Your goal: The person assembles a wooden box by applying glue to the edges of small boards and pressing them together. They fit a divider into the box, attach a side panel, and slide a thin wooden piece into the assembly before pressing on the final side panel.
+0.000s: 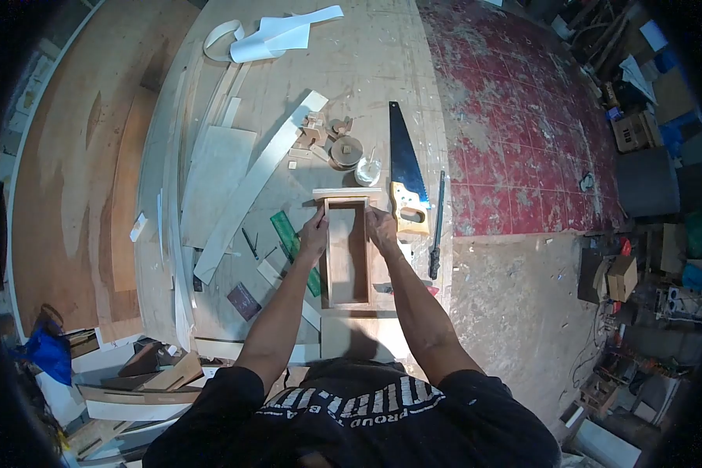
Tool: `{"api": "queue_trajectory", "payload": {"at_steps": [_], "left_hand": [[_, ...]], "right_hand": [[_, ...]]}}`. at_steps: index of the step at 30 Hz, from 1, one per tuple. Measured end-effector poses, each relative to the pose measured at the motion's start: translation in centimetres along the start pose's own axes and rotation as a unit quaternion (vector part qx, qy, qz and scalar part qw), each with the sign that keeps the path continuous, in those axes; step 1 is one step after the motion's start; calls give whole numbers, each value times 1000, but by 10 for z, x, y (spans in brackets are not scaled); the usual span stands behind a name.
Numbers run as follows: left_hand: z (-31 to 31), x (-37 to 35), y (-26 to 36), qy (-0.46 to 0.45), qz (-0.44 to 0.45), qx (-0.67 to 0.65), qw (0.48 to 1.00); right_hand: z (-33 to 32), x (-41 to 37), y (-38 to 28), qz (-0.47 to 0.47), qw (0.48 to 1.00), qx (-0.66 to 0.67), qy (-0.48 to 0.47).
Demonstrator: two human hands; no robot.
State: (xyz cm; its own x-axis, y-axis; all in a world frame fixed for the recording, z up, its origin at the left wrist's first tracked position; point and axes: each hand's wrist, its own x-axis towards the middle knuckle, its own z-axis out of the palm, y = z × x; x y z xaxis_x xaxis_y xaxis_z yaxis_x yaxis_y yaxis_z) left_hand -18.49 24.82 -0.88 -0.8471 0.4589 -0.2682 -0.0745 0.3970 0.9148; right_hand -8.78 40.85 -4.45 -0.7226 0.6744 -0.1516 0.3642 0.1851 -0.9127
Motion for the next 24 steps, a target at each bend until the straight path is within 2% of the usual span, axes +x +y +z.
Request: {"api": "queue_trajectory", "payload": {"at_steps": [1,3,5,6,7,8,9,10,11,13,14,15,16,17,18,19,20,22,24], "left_hand": [[1,0,-4,13,39,8,999],[3,-1,-14,13,47,17,999],[5,1,-23,15,54,26,998],[11,10,-48,40,72,8,997],[9,11,-47,64,91,-10,994],[5,9,-47,66,92,-9,994],[-7,-3,-19,63,53,16,996],[-16,-11,0,58,15,42,997],[-20,-10,3,60,15,42,997],[-25,-16,8,188,166,226,941],[-25,-20,15,187,166,226,941],[-22,-24,36,145,99,176,969],[-15,-24,48,103,33,122,987],[8,-10,8,87,4,-23,996],[15,-19,33,17,-107,-200,974],[25,-24,44,20,-165,-285,944],[35,-26,51,21,-219,-368,903],[61,-18,41,56,-226,-376,897],[78,-10,35,88,-237,-382,889]], "right_hand": [[-1,0,6,1,1000,0,0],[-4,2,14,40,997,37,-59],[-5,1,19,32,998,43,-37],[-4,0,20,24,998,48,-15],[-8,-2,7,23,998,49,-17],[-16,-2,-5,-16,998,-38,42],[-25,-3,-19,-53,986,-125,99],[-35,1,-29,-160,959,-198,122],[-45,-1,-64,-183,950,-223,122],[-54,-2,-94,-201,940,-249,118],[-56,5,-98,-234,927,-284,72],[-57,13,-102,-270,909,-317,28],[-55,20,-103,-276,907,-317,30],[-50,26,-102,-318,894,-314,-12],[-44,32,-95,-360,878,-311,-57],[-35,41,-82,-425,861,-272,-56],[-32,49,-74,-432,858,-273,-62],[-31,63,-68,-297,857,-344,-242],[-25,78,-74,-287,843,-373,-261]]}}
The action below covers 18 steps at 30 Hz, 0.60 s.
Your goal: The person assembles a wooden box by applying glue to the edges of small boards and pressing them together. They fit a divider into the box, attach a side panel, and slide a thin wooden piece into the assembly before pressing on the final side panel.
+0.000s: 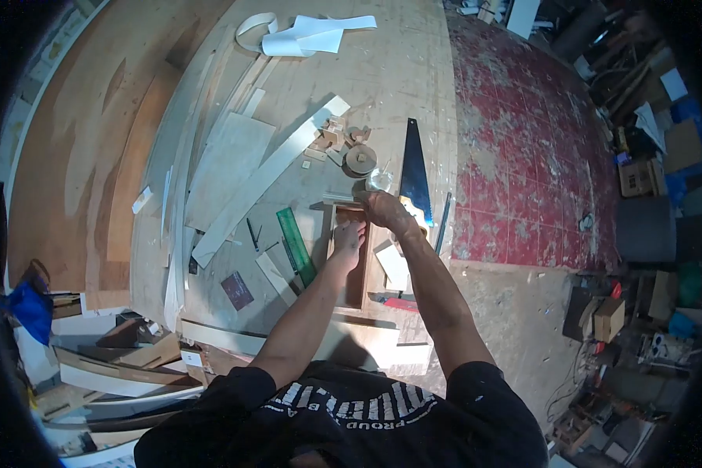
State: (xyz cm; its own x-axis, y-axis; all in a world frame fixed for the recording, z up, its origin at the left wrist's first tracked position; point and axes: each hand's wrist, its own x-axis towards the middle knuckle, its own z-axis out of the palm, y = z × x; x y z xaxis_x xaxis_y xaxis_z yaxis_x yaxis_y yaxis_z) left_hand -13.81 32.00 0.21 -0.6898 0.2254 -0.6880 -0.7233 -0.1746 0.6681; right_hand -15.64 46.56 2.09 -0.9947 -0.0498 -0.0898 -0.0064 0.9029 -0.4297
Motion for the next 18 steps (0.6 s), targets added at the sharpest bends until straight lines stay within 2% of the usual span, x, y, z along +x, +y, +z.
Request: {"api": "queue_trajectory", "payload": {"at_steps": [2,3,4,6,7,11,13,18], "left_hand": [[8,6,-3,34,-50,-50,997],[8,10,6,2,-94,-20,995],[11,11,9,2,-93,-25,995],[17,6,15,16,-122,-146,982],[18,18,4,28,-107,-167,980],[12,47,-19,14,-87,-179,980],[10,51,-19,42,-129,-188,973],[12,43,-7,56,-146,-141,978]], "right_hand": [[-12,7,-2,28,992,54,-108],[-17,7,-2,7,990,78,-117],[-14,9,3,4,990,74,-119],[-10,11,6,-47,991,101,-78],[-9,12,9,-47,990,101,-81],[-14,17,7,-26,985,116,-125],[-13,15,7,-13,982,124,-139],[-15,16,6,0,982,119,-148]]}}
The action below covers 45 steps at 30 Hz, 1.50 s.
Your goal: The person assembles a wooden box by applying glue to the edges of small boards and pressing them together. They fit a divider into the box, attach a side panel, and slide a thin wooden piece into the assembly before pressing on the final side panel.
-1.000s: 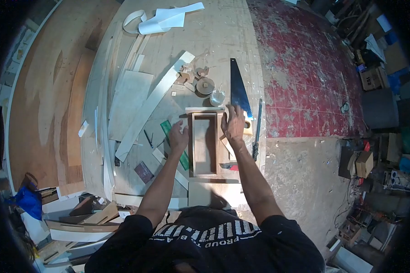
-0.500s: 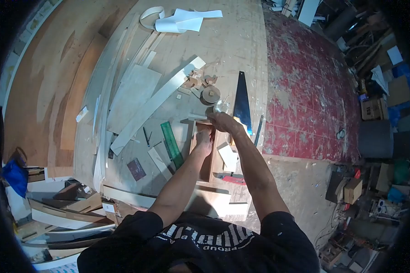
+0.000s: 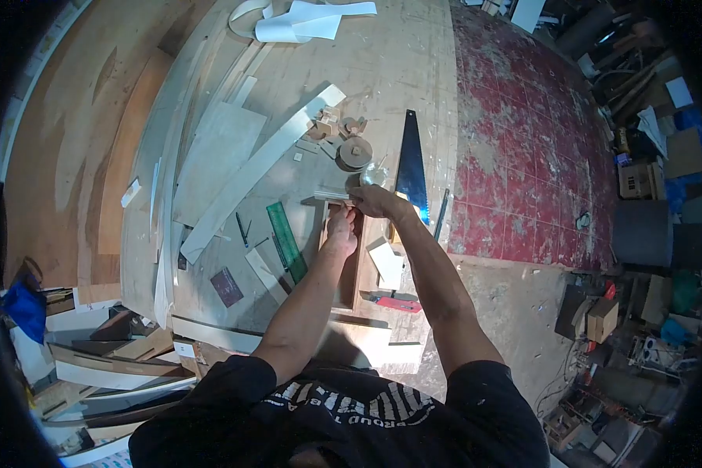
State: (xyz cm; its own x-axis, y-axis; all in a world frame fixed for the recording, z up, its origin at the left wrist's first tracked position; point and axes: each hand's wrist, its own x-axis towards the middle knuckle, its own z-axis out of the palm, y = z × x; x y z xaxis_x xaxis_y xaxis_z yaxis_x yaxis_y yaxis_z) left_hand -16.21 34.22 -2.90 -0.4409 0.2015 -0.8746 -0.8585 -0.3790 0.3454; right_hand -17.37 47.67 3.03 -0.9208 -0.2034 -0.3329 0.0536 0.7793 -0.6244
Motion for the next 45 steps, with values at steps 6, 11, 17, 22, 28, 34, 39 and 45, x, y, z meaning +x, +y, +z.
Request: {"api": "queue_trajectory", "payload": {"at_steps": [6,11,17,22,28,34,39,45], "left_hand": [[-15,40,-18,-37,30,-5,999],[-16,-28,19,-100,34,191,976],[-48,-59,98,23,406,524,748],[-2,-63,144,-150,580,717,357],[44,-31,117,-203,404,860,237],[46,-25,106,-174,373,886,214],[51,-33,104,-164,333,904,211],[43,-30,99,-144,398,885,192]], "right_hand": [[3,0,4,-21,999,14,24],[2,-2,10,-25,1000,15,-12],[-21,-36,-4,16,995,88,41],[24,-98,-31,177,896,85,399],[146,-110,-72,248,833,129,477],[159,-106,-93,354,832,133,405],[158,-101,-91,379,848,162,334],[160,-100,-95,399,845,152,322]]}}
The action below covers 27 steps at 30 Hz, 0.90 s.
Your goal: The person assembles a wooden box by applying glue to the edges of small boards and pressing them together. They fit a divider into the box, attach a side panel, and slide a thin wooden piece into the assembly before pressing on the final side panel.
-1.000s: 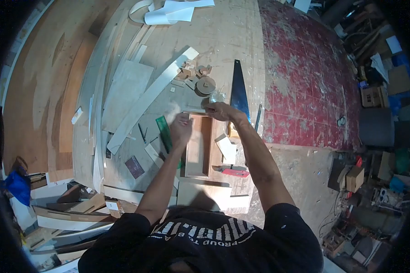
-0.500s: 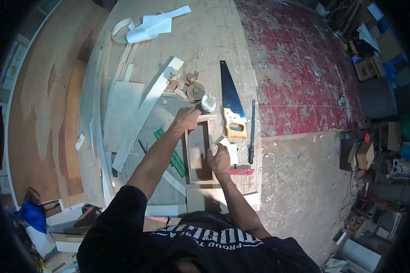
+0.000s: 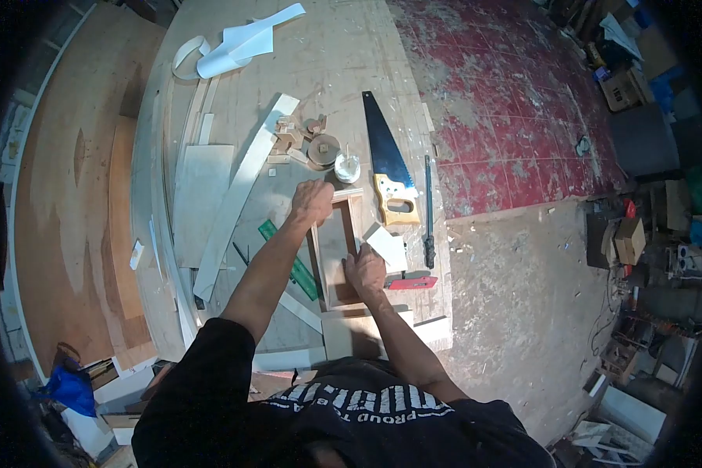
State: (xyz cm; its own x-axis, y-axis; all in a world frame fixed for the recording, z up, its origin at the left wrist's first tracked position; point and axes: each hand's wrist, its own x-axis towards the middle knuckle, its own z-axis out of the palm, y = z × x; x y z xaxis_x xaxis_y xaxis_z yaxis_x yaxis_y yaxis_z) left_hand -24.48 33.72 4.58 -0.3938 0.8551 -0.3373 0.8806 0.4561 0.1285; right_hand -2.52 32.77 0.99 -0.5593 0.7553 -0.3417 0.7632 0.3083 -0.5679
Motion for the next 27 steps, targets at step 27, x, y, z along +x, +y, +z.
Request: {"api": "queue_trajectory", "payload": {"at_steps": [27], "left_hand": [[-1,7,0,-41,-1,-3,999]], "right_hand": [[57,-154,14,238,862,435,107]]}}
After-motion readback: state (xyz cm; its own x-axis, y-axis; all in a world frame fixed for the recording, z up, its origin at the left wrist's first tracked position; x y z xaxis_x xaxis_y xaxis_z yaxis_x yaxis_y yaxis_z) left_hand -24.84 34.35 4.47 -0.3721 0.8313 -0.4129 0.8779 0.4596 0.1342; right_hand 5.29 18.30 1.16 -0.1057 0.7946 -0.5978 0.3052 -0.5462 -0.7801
